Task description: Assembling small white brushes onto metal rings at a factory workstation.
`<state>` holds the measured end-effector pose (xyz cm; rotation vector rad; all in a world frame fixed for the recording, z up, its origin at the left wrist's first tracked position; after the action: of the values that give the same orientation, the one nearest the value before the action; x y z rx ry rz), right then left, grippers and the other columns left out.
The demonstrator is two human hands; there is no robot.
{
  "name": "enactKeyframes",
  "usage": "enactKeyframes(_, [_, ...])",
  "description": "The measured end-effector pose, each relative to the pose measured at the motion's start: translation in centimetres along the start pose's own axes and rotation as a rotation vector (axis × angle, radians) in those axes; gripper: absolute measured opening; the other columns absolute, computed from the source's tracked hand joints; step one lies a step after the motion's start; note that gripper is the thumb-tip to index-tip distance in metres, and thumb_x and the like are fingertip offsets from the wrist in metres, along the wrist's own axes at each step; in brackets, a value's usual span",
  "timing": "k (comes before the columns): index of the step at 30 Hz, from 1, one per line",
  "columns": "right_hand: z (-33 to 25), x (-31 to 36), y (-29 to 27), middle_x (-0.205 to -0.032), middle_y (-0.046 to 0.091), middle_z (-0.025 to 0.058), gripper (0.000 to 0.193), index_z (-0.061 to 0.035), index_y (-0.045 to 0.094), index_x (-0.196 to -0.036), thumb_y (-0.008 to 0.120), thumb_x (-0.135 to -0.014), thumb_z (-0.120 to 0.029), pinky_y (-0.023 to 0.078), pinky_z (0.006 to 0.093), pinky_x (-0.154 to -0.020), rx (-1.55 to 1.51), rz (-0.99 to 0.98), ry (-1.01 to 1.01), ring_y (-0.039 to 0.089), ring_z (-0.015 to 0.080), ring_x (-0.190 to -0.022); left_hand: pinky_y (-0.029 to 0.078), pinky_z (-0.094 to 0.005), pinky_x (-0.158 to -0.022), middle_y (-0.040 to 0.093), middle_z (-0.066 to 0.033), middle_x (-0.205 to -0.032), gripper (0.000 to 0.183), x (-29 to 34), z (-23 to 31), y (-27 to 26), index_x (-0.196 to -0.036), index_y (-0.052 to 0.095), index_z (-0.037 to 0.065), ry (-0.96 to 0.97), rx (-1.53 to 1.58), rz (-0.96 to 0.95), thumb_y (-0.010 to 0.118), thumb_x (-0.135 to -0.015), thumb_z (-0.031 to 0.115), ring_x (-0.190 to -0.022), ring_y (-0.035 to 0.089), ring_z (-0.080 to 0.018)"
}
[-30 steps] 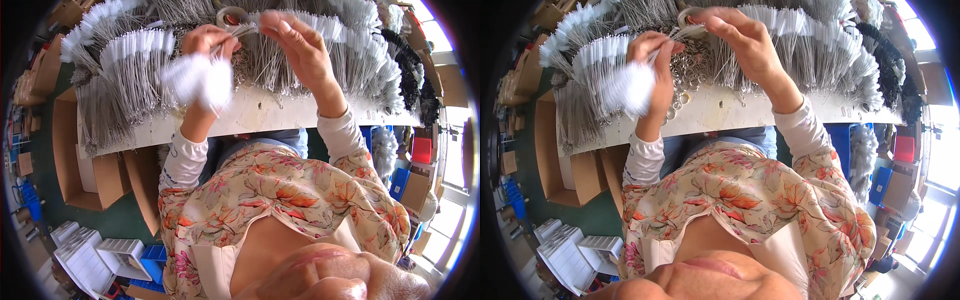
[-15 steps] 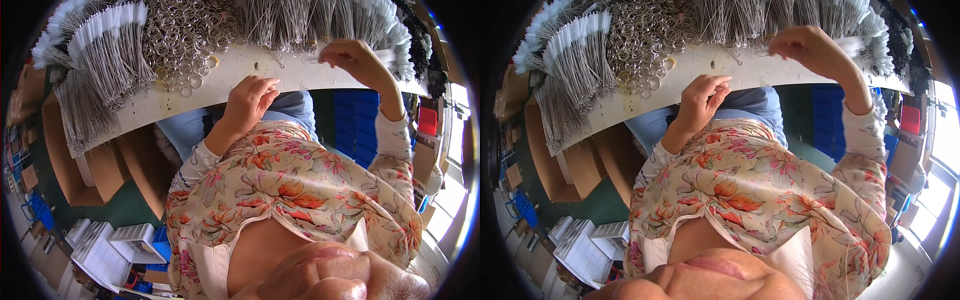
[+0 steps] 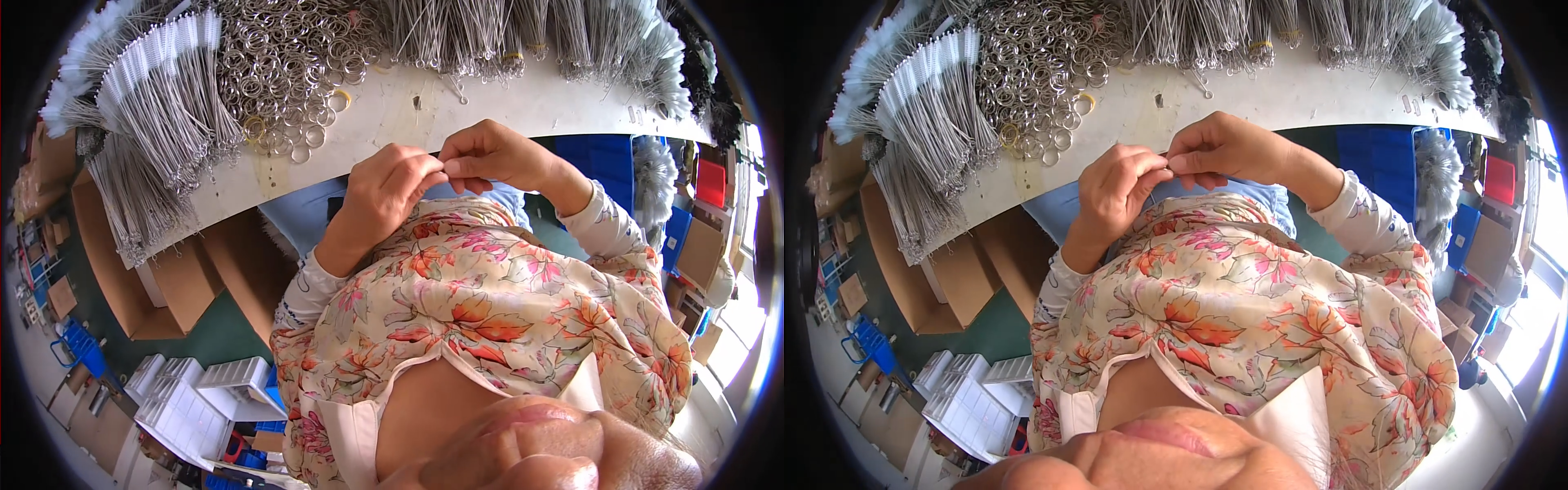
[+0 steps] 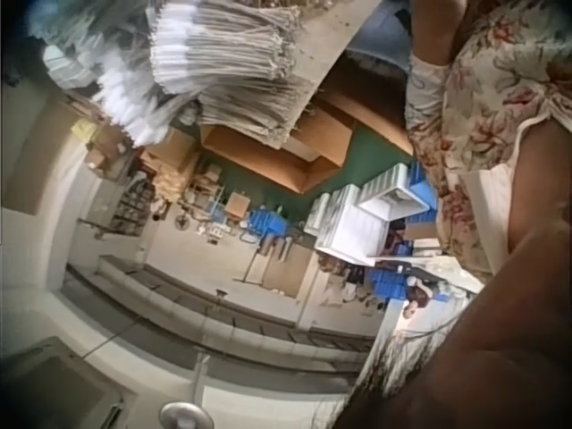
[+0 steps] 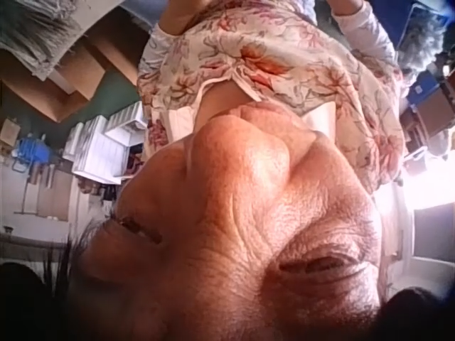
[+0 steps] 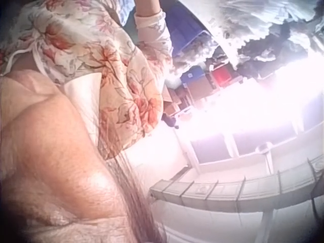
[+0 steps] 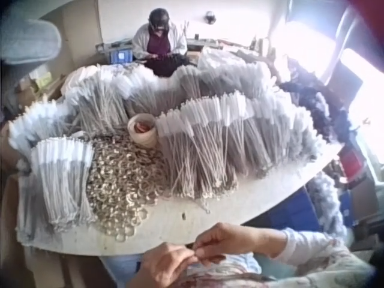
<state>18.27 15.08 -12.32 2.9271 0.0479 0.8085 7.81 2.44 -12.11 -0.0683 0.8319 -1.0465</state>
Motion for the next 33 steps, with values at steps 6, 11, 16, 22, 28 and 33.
enactKeyframes(6, [-1.5, 1.7, -4.1, -0.07, 0.062, 0.0046, 0.011, -0.0036, 0.063, -0.09, 0.058, -0.084, -0.012, 0.047, 0.0261, -0.053, 0.616, 0.388, -0.277, 0.058, 0.0147, -0.057, 0.047, -0.0333, -0.053, 0.06, -0.0062, -0.07, 0.015, -4.2, -6.6, -2.2, -0.089, 0.059, 0.009, -0.282, -0.426, 0.02, 0.063, -0.082, 0.022, -0.062, 0.06, -0.0219])
enactKeyframes(11, [0.7, 0.5, -4.1, -0.076, 0.063, 0.0074, 0.009, -0.0034, 0.061, -0.085, 0.058, -0.081, -0.011, 0.047, 0.0363, -0.057, 1.313, 0.639, -0.292, 0.062, 0.0268, -0.068, 0.045, -0.0306, -0.051, 0.06, -0.0049, -0.068, 0.013, -4.9, -9.1, -1.9, -0.079, 0.061, 0.008, -0.149, -0.761, 0.037, 0.067, -0.078, 0.019, -0.057, 0.058, -0.0195])
enactKeyframes(16, [-1.1, -0.2, -3.7, -0.069, 0.064, 0.0064, 0.008, -0.0042, 0.064, -0.084, 0.058, -0.081, -0.009, 0.048, 0.0282, -0.056, 0.562, 0.621, -0.457, 0.063, 0.0174, -0.061, 0.042, -0.027, -0.049, 0.058, -0.0041, -0.063, 0.012, -4.2, -8.1, -4.0, -0.077, 0.063, 0.003, -0.38, -0.552, 0.108, 0.067, -0.079, 0.014, -0.051, 0.055, -0.0134])
enactKeyframes(22, [-6.2, -1.5, -2.3, -0.072, 0.062, 0.0037, 0.011, 0.0003, 0.064, -0.089, 0.059, -0.086, -0.009, 0.044, 0.0223, -0.054, 0.278, 0.536, -0.587, 0.055, 0.0065, -0.06, 0.042, -0.0229, -0.047, 0.06, -0.0052, -0.067, 0.016, -4.5, -4.8, -5.7, -0.082, 0.058, 0.001, -0.468, 0.036, 0.377, 0.057, -0.089, 0.015, -0.055, 0.054, -0.0098])
enactKeyframes(28, [-8.0, -2.0, 0.2, -0.092, 0.061, 0.0049, 0.011, -0.0014, 0.065, -0.088, 0.065, -0.082, -0.012, 0.045, 0.0208, -0.053, -0.001, 0.413, -0.742, 0.056, 0.0085, -0.064, 0.042, -0.0204, -0.045, 0.058, -0.0057, -0.076, 0.015, -4.1, -2.0, -3.6, -0.092, 0.053, 0.0, -0.482, 0.689, 0.406, 0.047, -0.095, 0.013, -0.056, 0.051, -0.0081])
enactKeyframes(33, [-7.8, -2.0, 2.0, -0.088, 0.063, 0.0072, 0.008, -0.0018, 0.066, -0.083, 0.069, -0.075, -0.004, 0.051, 0.0265, -0.059, 0.157, 0.511, -0.948, 0.063, 0.0173, -0.071, 0.047, -0.0197, -0.05, 0.059, -0.0057, -0.079, 0.012, -4.0, -1.4, -3.9, -0.094, 0.055, -0.002, -0.384, 0.572, 0.466, 0.05, -0.093, 0.009, -0.064, 0.054, -0.0067])
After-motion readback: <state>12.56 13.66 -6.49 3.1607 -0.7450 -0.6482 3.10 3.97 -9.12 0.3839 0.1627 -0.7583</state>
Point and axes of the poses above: each hand's wrist, its own x-axis away from the middle knuckle, its own y-axis out of the palm, z = x × y, the point moved 4 cm from there along -x, towards the middle knuckle
